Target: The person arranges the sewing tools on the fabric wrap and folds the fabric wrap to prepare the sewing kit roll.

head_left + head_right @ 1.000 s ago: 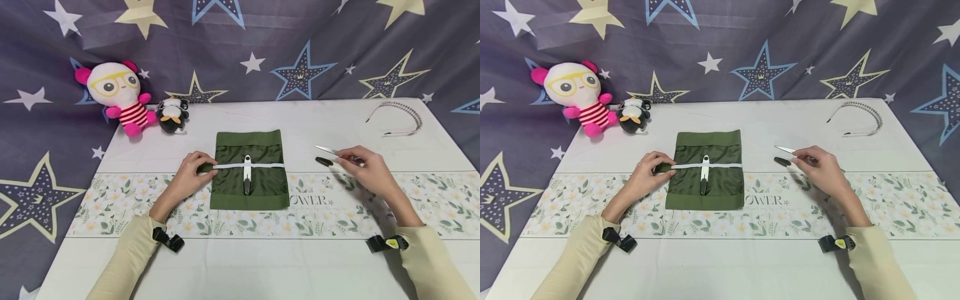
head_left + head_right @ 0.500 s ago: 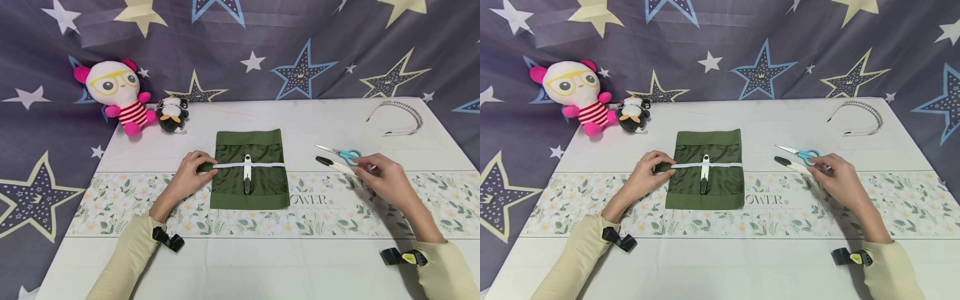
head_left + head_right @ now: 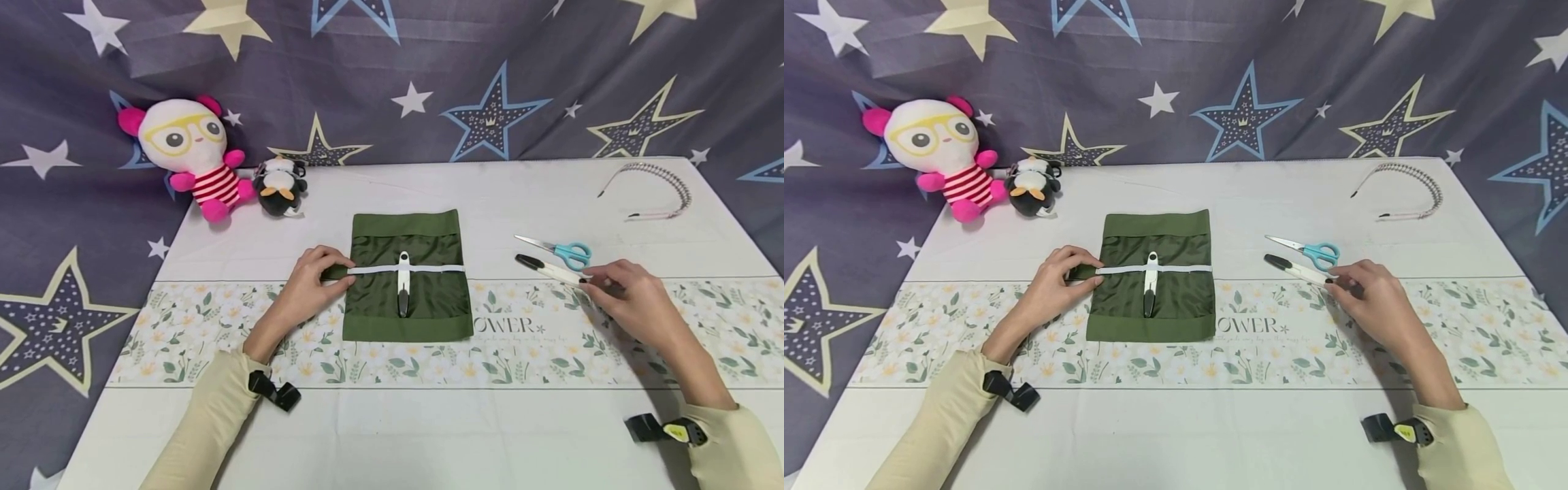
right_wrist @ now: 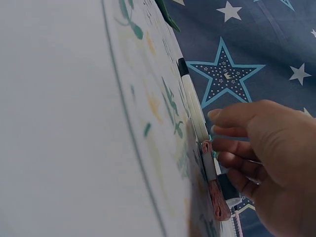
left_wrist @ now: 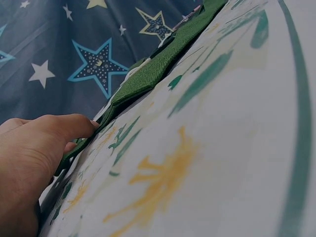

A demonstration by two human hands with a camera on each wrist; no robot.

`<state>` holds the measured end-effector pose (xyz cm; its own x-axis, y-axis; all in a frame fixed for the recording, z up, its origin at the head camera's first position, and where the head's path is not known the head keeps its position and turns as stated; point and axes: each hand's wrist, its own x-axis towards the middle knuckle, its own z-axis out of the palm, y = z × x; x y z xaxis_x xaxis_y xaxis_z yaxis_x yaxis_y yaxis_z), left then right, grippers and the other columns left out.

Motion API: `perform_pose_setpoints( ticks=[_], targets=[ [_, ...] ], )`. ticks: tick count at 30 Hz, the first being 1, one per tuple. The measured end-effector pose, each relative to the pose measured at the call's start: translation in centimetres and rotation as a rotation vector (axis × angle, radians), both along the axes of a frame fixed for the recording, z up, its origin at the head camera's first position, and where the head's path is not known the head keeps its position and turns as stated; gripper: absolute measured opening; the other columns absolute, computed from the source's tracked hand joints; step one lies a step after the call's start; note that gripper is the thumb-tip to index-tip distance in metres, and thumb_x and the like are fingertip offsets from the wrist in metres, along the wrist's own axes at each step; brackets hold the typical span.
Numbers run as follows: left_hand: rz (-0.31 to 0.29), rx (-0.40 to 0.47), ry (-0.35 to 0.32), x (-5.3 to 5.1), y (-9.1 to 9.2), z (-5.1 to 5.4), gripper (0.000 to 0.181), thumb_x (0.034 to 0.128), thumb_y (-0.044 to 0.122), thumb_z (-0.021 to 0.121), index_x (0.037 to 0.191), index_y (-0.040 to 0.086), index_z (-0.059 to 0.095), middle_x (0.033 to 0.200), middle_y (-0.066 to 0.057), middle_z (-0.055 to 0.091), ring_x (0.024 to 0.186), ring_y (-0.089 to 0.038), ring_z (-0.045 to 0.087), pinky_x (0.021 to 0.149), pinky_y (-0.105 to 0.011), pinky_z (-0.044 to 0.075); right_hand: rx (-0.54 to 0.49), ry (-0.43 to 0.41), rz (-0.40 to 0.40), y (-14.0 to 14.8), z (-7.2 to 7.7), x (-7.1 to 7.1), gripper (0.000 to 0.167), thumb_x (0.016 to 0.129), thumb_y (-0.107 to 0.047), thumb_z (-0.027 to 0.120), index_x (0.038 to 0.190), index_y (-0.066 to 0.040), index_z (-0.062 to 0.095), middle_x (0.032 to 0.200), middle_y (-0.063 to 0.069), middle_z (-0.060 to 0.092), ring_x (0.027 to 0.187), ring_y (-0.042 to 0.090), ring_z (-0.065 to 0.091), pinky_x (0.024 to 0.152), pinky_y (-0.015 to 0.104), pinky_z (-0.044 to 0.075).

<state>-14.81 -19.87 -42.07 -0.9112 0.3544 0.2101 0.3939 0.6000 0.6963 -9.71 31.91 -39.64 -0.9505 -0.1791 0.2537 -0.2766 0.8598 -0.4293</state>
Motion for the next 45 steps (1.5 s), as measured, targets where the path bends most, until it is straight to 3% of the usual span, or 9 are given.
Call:
perform_pose_setpoints(
  ticks=[9,20,33,36,42,45],
  targets=[
    [0.004,-0.008,0.004,0.0,0.0,-0.1,0.020,0.0971,0.021,0.076,0.116,0.012,0.076,0.124,-0.008,0.060,0.117,-0.030,0.050,0.101,-0.054,0.037,0.045,0.027,0.001,-0.1,-0.6,0.0,0.028,0.088,-0.004,0.082,0.112,0.008,0.073,0.097,0.018,0.064,0.081,0.031,0.061,0.066,0.043,0.048],
    [0.006,-0.013,-0.004,0.0,-0.1,0.0,0.022,0.0965,0.021,0.077,0.116,0.012,0.076,0.124,-0.008,0.060,0.118,-0.031,0.050,0.101,-0.055,0.037,0.063,0.093,0.029,-0.2,-1.1,-0.2,0.027,0.084,0.000,0.084,0.106,0.009,0.073,0.091,0.016,0.063,0.076,0.028,0.059,0.061,0.043,0.047],
    [0.007,-0.012,0.001,0.0,0.0,-0.1,0.021,0.0968,0.021,0.077,0.116,0.013,0.076,0.125,-0.007,0.060,0.118,-0.030,0.049,0.100,-0.055,0.037,0.070,0.096,0.010,-0.2,-1.1,-0.1,0.026,0.084,-0.001,0.084,0.106,0.008,0.072,0.095,0.018,0.063,0.078,0.028,0.056,0.063,0.044,0.045],
    [0.008,-0.013,-0.001,0.0,0.0,-0.1,0.021,0.0968,0.021,0.077,0.116,0.013,0.076,0.125,-0.007,0.060,0.118,-0.030,0.049,0.100,-0.055,0.037,0.054,0.089,0.001,-0.2,-0.9,0.0,0.025,0.087,-0.001,0.082,0.108,0.007,0.071,0.098,0.018,0.064,0.081,0.028,0.057,0.066,0.039,0.044],
    [0.006,-0.010,0.002,0.1,0.0,0.0,0.022,0.0965,0.020,0.077,0.116,0.012,0.077,0.125,-0.008,0.060,0.118,-0.031,0.049,0.101,-0.055,0.037,-0.048,0.053,-0.009,-0.5,-0.4,0.2,0.025,0.093,0.002,0.075,0.116,0.005,0.067,0.100,0.016,0.063,0.088,0.031,0.062,0.072,0.013,0.040],
    [0.004,-0.010,0.000,0.1,0.0,0.1,0.022,0.0966,0.020,0.077,0.117,0.012,0.076,0.125,-0.009,0.060,0.119,-0.031,0.049,0.100,-0.055,0.037,-0.115,0.050,-0.014,-0.7,-0.3,0.3,0.026,0.094,0.003,0.074,0.118,0.004,0.066,0.099,0.015,0.065,0.089,0.011,0.061,0.073,0.007,0.039]
  ],
)
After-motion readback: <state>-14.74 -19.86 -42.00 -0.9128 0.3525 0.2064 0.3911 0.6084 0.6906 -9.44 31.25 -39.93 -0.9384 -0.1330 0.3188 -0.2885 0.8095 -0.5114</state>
